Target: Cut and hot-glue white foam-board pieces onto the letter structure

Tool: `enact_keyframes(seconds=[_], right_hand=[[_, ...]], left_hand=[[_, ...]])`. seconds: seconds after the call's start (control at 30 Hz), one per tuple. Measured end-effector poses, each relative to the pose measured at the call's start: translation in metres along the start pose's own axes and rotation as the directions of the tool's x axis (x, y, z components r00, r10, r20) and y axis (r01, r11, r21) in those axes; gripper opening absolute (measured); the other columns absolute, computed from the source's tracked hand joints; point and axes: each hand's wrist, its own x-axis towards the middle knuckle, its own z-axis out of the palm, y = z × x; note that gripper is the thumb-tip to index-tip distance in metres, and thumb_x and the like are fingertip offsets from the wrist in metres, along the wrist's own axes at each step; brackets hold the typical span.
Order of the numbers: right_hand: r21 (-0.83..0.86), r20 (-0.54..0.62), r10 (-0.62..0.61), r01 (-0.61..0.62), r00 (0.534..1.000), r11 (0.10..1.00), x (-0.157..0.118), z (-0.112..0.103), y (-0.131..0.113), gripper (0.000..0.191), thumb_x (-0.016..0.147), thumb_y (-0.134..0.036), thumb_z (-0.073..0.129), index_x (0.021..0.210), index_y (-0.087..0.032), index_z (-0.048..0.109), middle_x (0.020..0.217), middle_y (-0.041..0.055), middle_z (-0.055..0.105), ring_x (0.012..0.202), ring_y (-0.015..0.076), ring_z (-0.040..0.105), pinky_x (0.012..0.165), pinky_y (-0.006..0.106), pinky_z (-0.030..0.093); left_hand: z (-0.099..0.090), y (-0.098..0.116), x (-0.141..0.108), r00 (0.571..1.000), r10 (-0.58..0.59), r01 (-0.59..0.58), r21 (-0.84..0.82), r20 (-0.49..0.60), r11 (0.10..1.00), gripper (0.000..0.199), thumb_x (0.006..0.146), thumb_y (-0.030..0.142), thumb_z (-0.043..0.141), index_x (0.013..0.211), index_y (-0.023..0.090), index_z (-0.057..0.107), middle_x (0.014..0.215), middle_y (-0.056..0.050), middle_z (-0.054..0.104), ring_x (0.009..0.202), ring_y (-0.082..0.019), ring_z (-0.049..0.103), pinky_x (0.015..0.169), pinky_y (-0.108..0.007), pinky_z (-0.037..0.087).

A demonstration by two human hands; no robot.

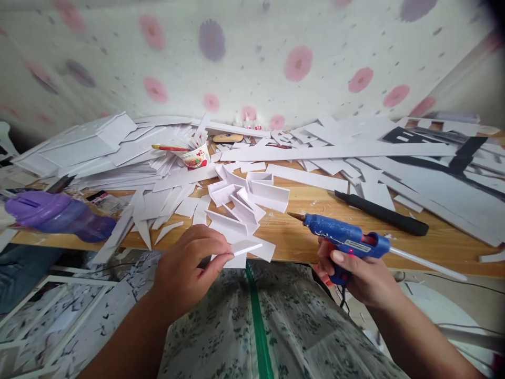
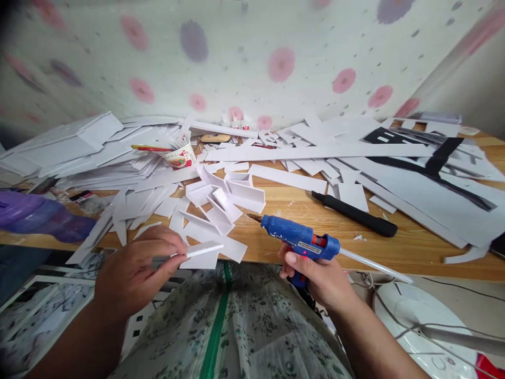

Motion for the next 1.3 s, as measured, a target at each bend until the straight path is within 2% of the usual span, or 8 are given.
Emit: enact_keyframes(seconds=[0.13, 0.23, 0.33, 0.5, 0.67, 0.8, 1.07, 1.3], right_hand=[[0.018, -0.052, 0.003, -0.002, 0.999, 1.0, 0.007, 0.001, 0.001, 0.027, 0.069, -0.04, 0.077, 0.077, -0.016, 0.066, 0.055, -0.0011, 0.056, 0.05, 0.0142, 0.058, 0.042, 0.023, 0.046], [0.046, -0.036, -0.02, 0.022, 0.999, 0.999, 0.011, 0.0, 0.001, 0.026, 0.07, -0.04, 0.077, 0.075, -0.016, 0.068, 0.055, -0.0002, 0.057, 0.05, 0.0137, 0.058, 0.05, 0.026, 0.052], [0.103, 0.002, -0.019, 0.019, 1.0, 0.994, 0.013, -0.004, 0.001, 0.022, 0.073, -0.037, 0.075, 0.077, -0.016, 0.07, 0.057, 0.0, 0.058, 0.051, 0.0127, 0.057, 0.053, 0.028, 0.054], [0.197, 0.06, -0.028, 0.015, 0.998, 0.98, 0.013, -0.009, 0.0, 0.02, 0.073, -0.036, 0.075, 0.08, -0.018, 0.071, 0.065, 0.0, 0.059, 0.049, 0.0105, 0.054, 0.052, 0.029, 0.055], [0.216, 0.098, 0.01, -0.031, 0.995, 0.976, 0.013, -0.016, 0.002, 0.02, 0.075, -0.037, 0.075, 0.083, -0.019, 0.071, 0.07, 0.0006, 0.061, 0.052, 0.0114, 0.056, 0.055, 0.03, 0.055], [0.152, 0.168, 0.059, -0.085, 0.984, 0.985, 0.012, -0.022, 0.005, 0.02, 0.079, -0.039, 0.072, 0.087, -0.02, 0.07, 0.067, 0.001, 0.061, 0.058, 0.0146, 0.061, 0.061, 0.031, 0.055], [0.141, 0.117, 0.102, -0.118, 0.988, 0.983, 0.011, -0.022, 0.005, 0.022, 0.076, -0.042, 0.073, 0.087, -0.022, 0.071, 0.081, 0.0043, 0.067, 0.057, 0.015, 0.061, 0.06, 0.033, 0.056], [0.149, 0.115, 0.087, -0.104, 0.99, 0.983, 0.012, -0.022, 0.005, 0.022, 0.076, -0.041, 0.073, 0.087, -0.022, 0.071, 0.076, 0.004, 0.065, 0.057, 0.015, 0.06, 0.058, 0.032, 0.055]], left_hand=[[0.004, 0.001, 0.006, 0.995, -0.093, 0.089, 0.111, 0.034, 0.99, 0.015, 0.08, 0.013, 0.064, 0.087, 0.023, 0.055, 0.08, 0.003, 0.066, 0.078, -0.013, 0.065, 0.07, -0.024, 0.051], [0.008, 0.006, 0.019, 0.981, -0.167, 0.141, 0.223, 0.098, 0.965, 0.011, 0.079, 0.017, 0.063, 0.082, 0.024, 0.056, 0.075, 0.006, 0.065, 0.069, -0.011, 0.064, 0.064, -0.021, 0.048], [0.015, 0.008, 0.035, 0.962, -0.229, 0.191, 0.23, 0.148, 0.954, 0.01, 0.076, 0.018, 0.063, 0.08, 0.024, 0.056, 0.069, 0.008, 0.063, 0.061, -0.009, 0.061, 0.061, -0.02, 0.047], [0.03, 0.004, 0.052, 0.91, -0.397, 0.359, 0.253, 0.117, 0.899, 0.011, 0.072, 0.023, 0.066, 0.077, 0.025, 0.057, 0.068, 0.008, 0.063, 0.061, -0.01, 0.059, 0.056, -0.021, 0.043], [0.044, -0.001, 0.062, 0.856, -0.505, 0.459, 0.285, 0.113, 0.842, 0.009, 0.071, 0.024, 0.066, 0.073, 0.024, 0.057, 0.067, 0.009, 0.063, 0.061, -0.01, 0.059, 0.063, -0.022, 0.045], [0.051, -0.003, 0.065, 0.843, -0.525, 0.472, 0.312, 0.113, 0.825, 0.007, 0.072, 0.025, 0.064, 0.072, 0.024, 0.057, 0.066, 0.008, 0.064, 0.061, -0.011, 0.06, 0.064, -0.023, 0.046], [0.056, -0.005, 0.064, 0.847, -0.519, 0.458, 0.339, 0.115, 0.822, 0.006, 0.073, 0.025, 0.063, 0.071, 0.023, 0.058, 0.067, 0.007, 0.064, 0.06, -0.012, 0.059, 0.062, -0.024, 0.046], [0.06, -0.009, 0.06, 0.855, -0.511, 0.461, 0.318, 0.093, 0.829, 0.007, 0.071, 0.023, 0.065, 0.073, 0.022, 0.059, 0.067, 0.007, 0.064, 0.061, -0.011, 0.061, 0.063, -0.023, 0.046]])
